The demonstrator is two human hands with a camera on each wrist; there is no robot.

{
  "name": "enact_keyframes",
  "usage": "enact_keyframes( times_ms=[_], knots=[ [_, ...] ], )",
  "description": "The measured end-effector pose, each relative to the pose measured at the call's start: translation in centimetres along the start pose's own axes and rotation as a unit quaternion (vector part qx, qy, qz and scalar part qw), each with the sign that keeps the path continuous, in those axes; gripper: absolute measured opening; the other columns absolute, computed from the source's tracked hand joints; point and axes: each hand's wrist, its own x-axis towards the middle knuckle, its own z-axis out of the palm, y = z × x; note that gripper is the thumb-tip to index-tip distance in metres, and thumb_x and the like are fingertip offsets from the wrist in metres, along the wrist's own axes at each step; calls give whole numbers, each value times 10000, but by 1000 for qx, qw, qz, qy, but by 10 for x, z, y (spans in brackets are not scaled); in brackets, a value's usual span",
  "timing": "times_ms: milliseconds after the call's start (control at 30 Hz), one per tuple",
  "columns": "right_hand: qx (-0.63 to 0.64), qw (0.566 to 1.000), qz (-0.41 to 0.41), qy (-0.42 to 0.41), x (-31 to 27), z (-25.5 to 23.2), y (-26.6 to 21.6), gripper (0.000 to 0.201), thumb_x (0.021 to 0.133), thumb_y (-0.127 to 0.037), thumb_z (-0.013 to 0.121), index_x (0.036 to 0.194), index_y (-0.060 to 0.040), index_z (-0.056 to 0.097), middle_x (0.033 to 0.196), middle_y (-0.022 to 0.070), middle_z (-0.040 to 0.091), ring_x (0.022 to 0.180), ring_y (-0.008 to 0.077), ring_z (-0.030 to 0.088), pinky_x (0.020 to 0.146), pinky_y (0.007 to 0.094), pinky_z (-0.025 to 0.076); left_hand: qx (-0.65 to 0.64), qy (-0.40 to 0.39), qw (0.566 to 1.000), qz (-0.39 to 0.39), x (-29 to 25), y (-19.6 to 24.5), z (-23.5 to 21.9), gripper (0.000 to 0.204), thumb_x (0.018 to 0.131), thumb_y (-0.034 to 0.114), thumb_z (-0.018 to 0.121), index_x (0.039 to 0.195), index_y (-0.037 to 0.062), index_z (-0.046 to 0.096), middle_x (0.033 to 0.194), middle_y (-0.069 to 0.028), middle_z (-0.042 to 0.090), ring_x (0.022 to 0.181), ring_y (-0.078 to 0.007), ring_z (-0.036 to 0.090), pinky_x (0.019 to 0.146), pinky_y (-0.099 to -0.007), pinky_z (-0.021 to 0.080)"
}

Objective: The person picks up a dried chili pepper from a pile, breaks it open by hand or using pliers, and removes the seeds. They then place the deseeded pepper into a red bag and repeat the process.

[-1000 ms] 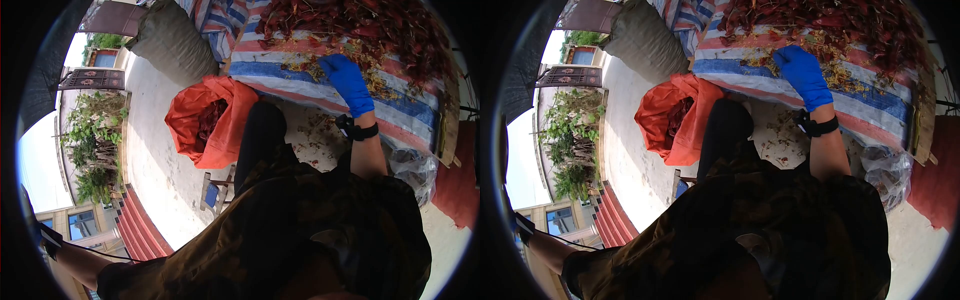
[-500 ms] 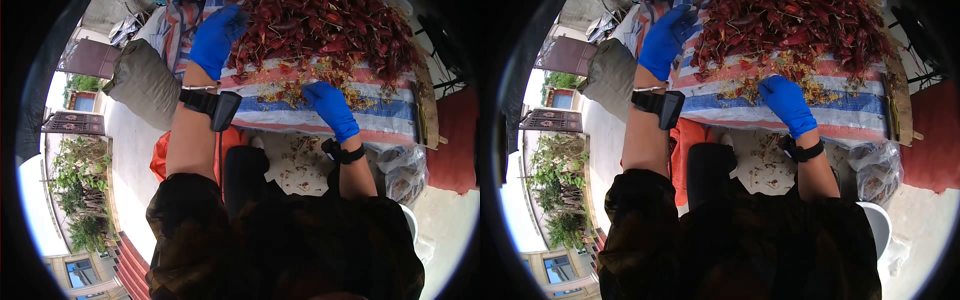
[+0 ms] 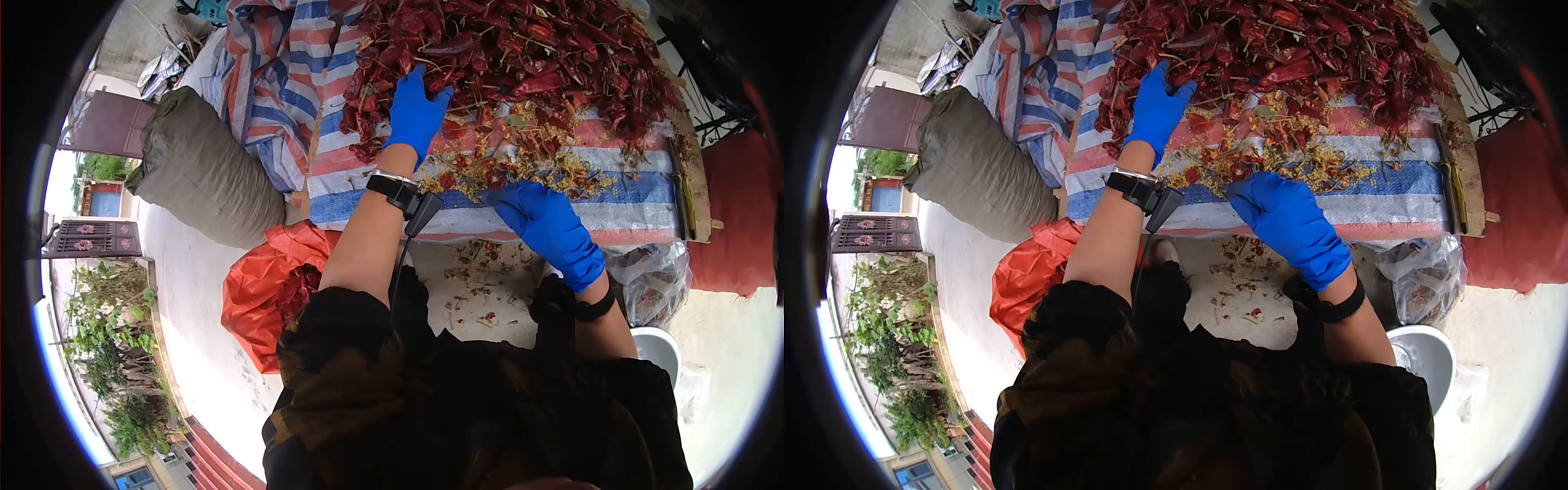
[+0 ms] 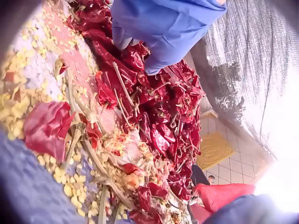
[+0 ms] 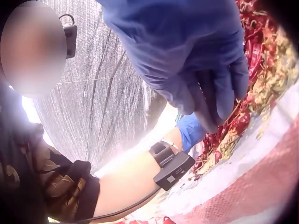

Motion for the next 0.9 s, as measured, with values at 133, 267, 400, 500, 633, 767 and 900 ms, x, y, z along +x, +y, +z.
enact_keyframes(
  times_ms=[133, 267, 400, 500, 633, 767, 900],
  knots=[
    [-3, 1000, -12, 28, 8, -6, -4, 145, 726, -101, 628, 864, -58, 619, 806, 128, 602, 709, 291, 581, 624, 331, 474, 120, 29, 992, 10, 13, 3, 6, 618, 696, 316, 680, 1194, 33, 446, 1197, -206, 440, 1052, -344, 482, 861, -409, 415],
    [-7, 999, 8, 31, 11, 8, -5, 146, 732, -93, 623, 872, -52, 616, 805, 129, 601, 710, 289, 580, 626, 323, 473, 96, 51, 994, 29, 18, 1, 9, 538, 712, 292, 663, 1142, 27, 478, 1087, -194, 526, 997, -346, 520, 831, -413, 428],
    [33, 999, 26, 26, 14, 13, 0, 146, 750, -81, 610, 894, -57, 619, 818, 119, 607, 715, 262, 590, 631, 309, 473, -34, 78, 996, -25, 4, 1, -6, 419, 744, 207, 629, 1084, 5, 491, 919, -149, 590, 875, -278, 588, 724, -341, 465],
    [100, 992, 72, 39, 17, 19, 0, 190, 775, -90, 599, 962, -61, 610, 863, 110, 613, 748, 212, 601, 653, 285, 470, -126, 110, 984, -53, -39, 16, -38, 342, 770, 132, 590, 1065, 3, 474, 884, -139, 593, 789, -240, 608, 660, -312, 484],
    [251, 956, 146, 43, 23, 32, -8, 282, 814, -125, 581, 1080, -34, 557, 945, 121, 608, 828, 151, 593, 707, 251, 459, -571, 17, 782, -248, -104, 18, -46, 249, 800, 66, 556, 1029, -2, 489, 898, -105, 577, 765, -215, 600, 641, -285, 484],
    [138, 977, 159, 32, 27, 48, -21, 371, 802, -229, 611, 1094, -12, 538, 964, 138, 601, 853, 155, 585, 724, 270, 457, -671, -15, 702, -238, -123, 12, -31, 198, 789, 29, 562, 981, 8, 517, 884, -74, 570, 763, -173, 582, 674, -269, 471],
    [102, 983, 119, 96, 25, 67, -3, 273, 779, -242, 630, 954, -35, 592, 836, 127, 616, 745, 229, 606, 650, 292, 465, -657, -31, 718, -230, -128, 8, -22, 252, 756, 13, 589, 998, 10, 520, 888, -64, 572, 781, -155, 560, 708, -257, 456]
  ],
)
